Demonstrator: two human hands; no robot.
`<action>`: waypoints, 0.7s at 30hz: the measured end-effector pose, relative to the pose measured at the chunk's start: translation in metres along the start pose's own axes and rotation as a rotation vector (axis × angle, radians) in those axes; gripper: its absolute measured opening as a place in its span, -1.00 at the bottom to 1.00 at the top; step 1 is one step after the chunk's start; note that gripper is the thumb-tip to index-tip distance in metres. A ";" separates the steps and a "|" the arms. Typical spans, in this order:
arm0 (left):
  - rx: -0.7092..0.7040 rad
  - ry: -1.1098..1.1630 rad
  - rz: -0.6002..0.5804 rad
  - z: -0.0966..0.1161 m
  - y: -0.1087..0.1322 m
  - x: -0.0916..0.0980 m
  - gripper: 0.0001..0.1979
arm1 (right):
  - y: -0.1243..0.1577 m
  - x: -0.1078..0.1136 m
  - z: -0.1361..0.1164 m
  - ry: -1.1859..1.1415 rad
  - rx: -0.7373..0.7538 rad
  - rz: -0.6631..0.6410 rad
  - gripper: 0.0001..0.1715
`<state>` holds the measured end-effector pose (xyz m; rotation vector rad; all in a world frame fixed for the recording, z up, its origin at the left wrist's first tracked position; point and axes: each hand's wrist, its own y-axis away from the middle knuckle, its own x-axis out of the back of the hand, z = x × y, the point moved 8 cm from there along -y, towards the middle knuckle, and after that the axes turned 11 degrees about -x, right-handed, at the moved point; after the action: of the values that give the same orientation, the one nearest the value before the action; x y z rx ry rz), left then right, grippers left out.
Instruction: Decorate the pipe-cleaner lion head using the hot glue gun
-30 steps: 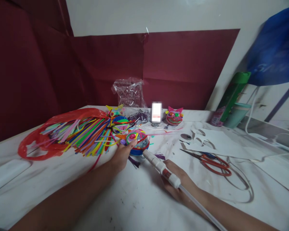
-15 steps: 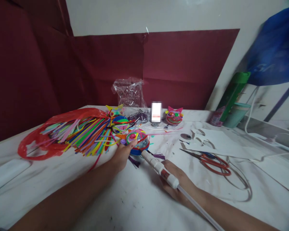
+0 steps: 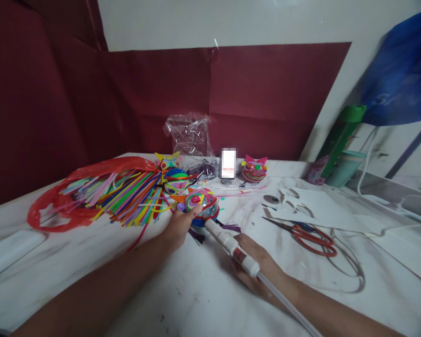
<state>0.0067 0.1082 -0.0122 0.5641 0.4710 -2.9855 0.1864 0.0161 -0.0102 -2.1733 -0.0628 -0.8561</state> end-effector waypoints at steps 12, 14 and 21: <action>-0.009 0.001 0.030 -0.002 -0.002 0.003 -0.39 | -0.003 0.005 -0.002 -0.006 0.063 0.044 -0.81; 0.002 -0.001 0.031 -0.003 -0.001 0.003 -0.39 | -0.003 0.005 -0.002 0.008 0.074 0.071 -0.80; -0.009 0.015 -0.003 -0.003 -0.002 0.000 -0.29 | -0.003 0.009 -0.013 0.032 0.023 -0.012 -0.76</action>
<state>0.0072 0.1113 -0.0143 0.5854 0.4862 -2.9827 0.1856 0.0076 0.0032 -2.1386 -0.0694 -0.8928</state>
